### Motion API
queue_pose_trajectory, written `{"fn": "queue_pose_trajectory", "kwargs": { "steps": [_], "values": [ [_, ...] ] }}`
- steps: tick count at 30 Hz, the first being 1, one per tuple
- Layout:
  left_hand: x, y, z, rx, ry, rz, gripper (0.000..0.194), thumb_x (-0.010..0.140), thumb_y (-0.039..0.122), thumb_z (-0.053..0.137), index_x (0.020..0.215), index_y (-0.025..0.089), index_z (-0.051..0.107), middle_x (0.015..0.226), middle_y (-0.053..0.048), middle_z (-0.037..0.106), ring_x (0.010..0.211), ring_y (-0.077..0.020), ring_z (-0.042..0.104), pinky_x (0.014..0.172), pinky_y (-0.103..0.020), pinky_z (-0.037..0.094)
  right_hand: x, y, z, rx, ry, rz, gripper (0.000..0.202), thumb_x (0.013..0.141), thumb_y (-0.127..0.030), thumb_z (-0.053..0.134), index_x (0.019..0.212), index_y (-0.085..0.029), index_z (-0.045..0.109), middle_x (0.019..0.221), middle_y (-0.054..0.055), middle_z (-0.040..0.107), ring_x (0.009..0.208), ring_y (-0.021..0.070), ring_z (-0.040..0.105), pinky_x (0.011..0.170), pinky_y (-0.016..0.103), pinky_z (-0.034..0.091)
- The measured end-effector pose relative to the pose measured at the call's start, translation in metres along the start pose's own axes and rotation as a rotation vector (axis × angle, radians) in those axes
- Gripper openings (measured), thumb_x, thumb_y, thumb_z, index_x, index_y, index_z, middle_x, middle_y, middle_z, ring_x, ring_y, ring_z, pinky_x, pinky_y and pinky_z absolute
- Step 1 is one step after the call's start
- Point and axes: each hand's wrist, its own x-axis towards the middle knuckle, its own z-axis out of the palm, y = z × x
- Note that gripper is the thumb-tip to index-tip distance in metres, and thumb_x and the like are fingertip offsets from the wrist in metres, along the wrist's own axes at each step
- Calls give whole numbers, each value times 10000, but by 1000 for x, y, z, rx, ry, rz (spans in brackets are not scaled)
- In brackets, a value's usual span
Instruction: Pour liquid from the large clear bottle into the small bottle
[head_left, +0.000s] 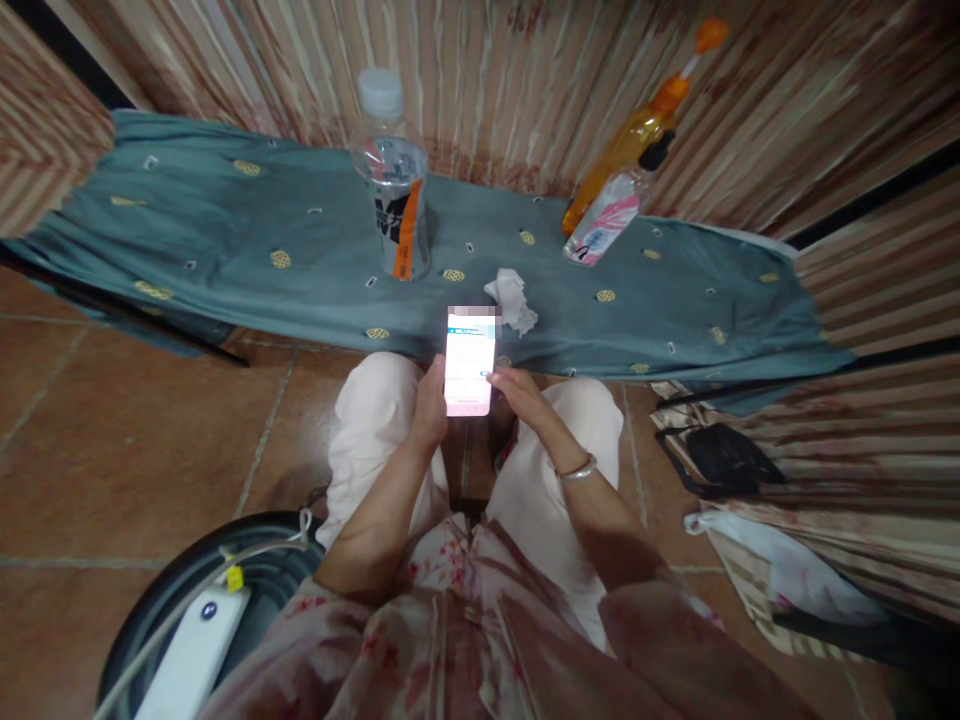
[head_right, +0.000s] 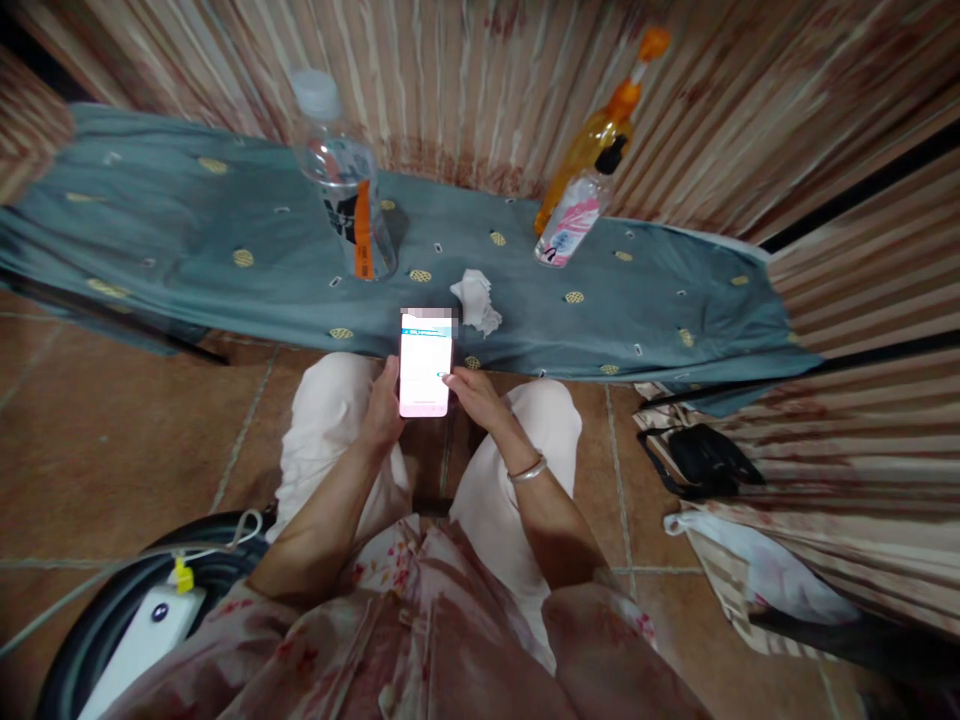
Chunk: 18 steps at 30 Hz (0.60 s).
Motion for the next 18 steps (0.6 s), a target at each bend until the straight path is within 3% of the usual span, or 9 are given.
{"fn": "queue_pose_trajectory", "kwargs": {
  "steps": [7, 18],
  "values": [
    [-1, 0, 3, -47, 10, -31, 575, 827, 733, 673, 890, 167, 748, 950, -91, 820, 1059, -292, 757, 898, -389, 575, -2, -8, -2, -42, -11, 18, 308, 822, -442, 604, 595, -240, 555, 632, -26, 563, 716, 195, 528, 694, 302, 412],
    [1, -4, 2, -31, 15, -23, 608, 823, 747, 671, 931, 158, 778, 981, -102, 829, 1023, -286, 769, 894, -373, 576, -3, -9, -4, -50, -28, -42, 326, 803, -508, 572, 613, -243, 549, 638, -23, 557, 684, 190, 511, 676, 309, 377]
  ]
}}
